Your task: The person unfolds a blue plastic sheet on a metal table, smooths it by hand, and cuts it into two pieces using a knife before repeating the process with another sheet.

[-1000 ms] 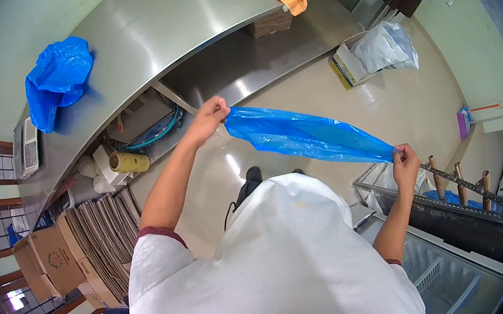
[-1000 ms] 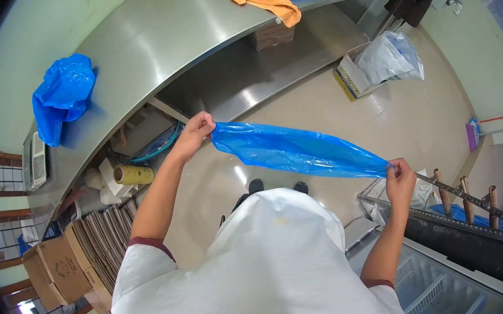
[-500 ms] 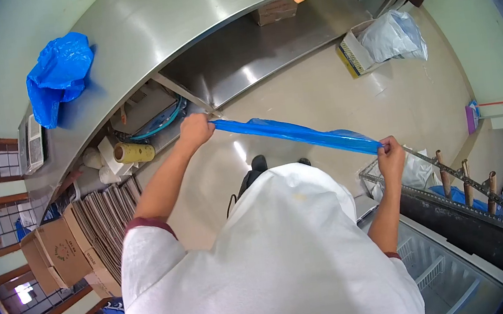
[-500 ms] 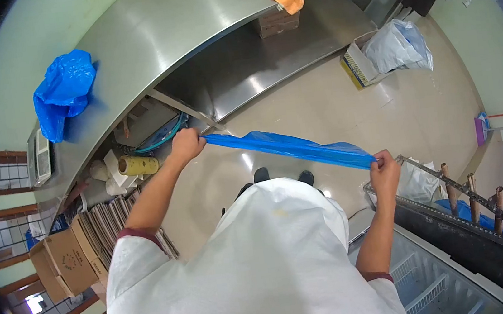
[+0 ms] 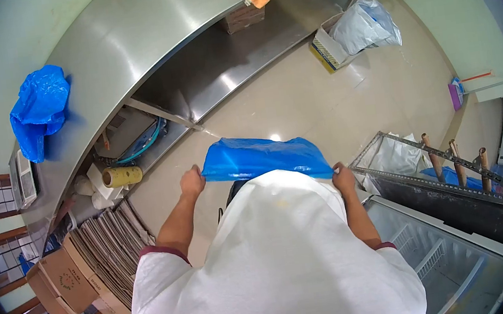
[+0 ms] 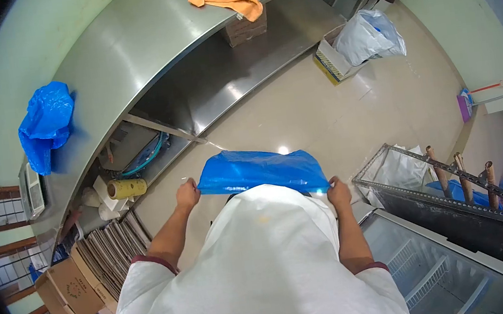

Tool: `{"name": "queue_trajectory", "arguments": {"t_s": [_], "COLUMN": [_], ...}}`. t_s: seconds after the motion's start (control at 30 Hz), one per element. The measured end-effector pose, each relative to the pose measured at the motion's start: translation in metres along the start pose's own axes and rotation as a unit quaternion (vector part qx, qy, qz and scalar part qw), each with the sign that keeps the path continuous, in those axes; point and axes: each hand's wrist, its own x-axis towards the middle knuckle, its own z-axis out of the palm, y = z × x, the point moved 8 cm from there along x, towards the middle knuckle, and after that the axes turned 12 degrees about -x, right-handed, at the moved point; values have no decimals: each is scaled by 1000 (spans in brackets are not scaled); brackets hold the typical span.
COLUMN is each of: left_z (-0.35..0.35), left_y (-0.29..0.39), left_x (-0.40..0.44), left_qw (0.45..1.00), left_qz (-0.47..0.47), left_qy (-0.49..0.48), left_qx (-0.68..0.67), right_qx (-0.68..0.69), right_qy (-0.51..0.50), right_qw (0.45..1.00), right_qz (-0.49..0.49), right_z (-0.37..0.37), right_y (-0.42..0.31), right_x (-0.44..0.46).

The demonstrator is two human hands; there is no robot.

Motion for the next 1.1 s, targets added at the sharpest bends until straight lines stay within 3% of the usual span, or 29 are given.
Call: {"name": "queue_trajectory", "arguments": {"t_s": [0.07, 0.1, 0.17, 0.2, 0.23, 0.27, 0.3, 0.33, 0.4, 0.43, 0.47, 0.53, 0.57, 0.63, 0.7, 0.77, 0.83, 0.87, 0.9, 0.93, 1.03, 1.1], "left_z": [12, 18, 38, 54, 56, -12, -73, -148, -298, -372, -425, -399, -347, -188, 3, 77, 61, 47, 28, 5, -71, -107], "left_y": [-18, -24, -48, -52, -41, 41, 98, 167, 259, 303, 326, 308, 278, 184, 34, -44, -29, -15, 2, 27, 95, 111], "left_x": [-14, -14, 4, 36, 82, 95, 133, 150, 156, 127, 92, 28, 25, 47, -6, -105, -97, -66, -30, -1, 64, 90], "left_qw": [995, 990, 975, 993, 997, 965, 953, 903, 897, 858, 839, 752, 769, 880, 991, 990, 983, 988, 988, 975, 955, 951], "left_qz": [-90, -119, -176, -76, 0, 151, 156, 259, 198, 276, 290, 370, 367, 284, 94, -92, -112, -67, -6, 92, 120, 85], "left_qy": [26, 44, 82, 84, 76, 209, 243, 326, 379, 400, 436, 502, 484, 361, 92, -93, -88, -38, 30, 132, 149, 143], "left_qx": [-35, -59, -104, -42, 12, -50, -95, -109, -113, -166, -149, -212, -197, -116, -19, -51, -119, -137, -150, -152, -226, -262], "right_qx": [81, 95, 183, 214, 90, 93, 41, 51, 119, 166, 206, 145, 132, 65, -54, -4, 75, 257, 199, 229, 307, 333], "right_qy": [-50, -21, -23, -107, -66, -31, 190, 229, 371, 438, 497, 602, 612, 489, 183, 35, 65, -3, 26, 35, 40, 63], "right_qw": [995, 994, 982, 971, 986, 994, 978, 968, 908, 865, 819, 765, 761, 861, 980, 999, 995, 964, 980, 972, 950, 938], "right_qz": [-6, -47, -41, 16, -123, -49, -82, -91, -151, -179, -201, -178, -171, -126, -57, -12, -32, 71, -3, -28, -38, -71], "right_z": [44, 65, 66, 78, 97, 61, 29, -89, -326, -407, -465, -445, -402, -221, 20, 125, 123, 65, 19, 31, -67, -135], "right_y": [14, 21, 14, 15, 19, 13, 21, -14, -83, -97, -100, -72, -50, 3, 86, 123, 119, 78, 45, 55, 10, -15], "right_x": [-5, -1, 0, 20, 77, 136, 236, 247, 175, 120, 65, 11, -2, 32, 7, -70, -78, -66, -35, 6, 82, 106]}}
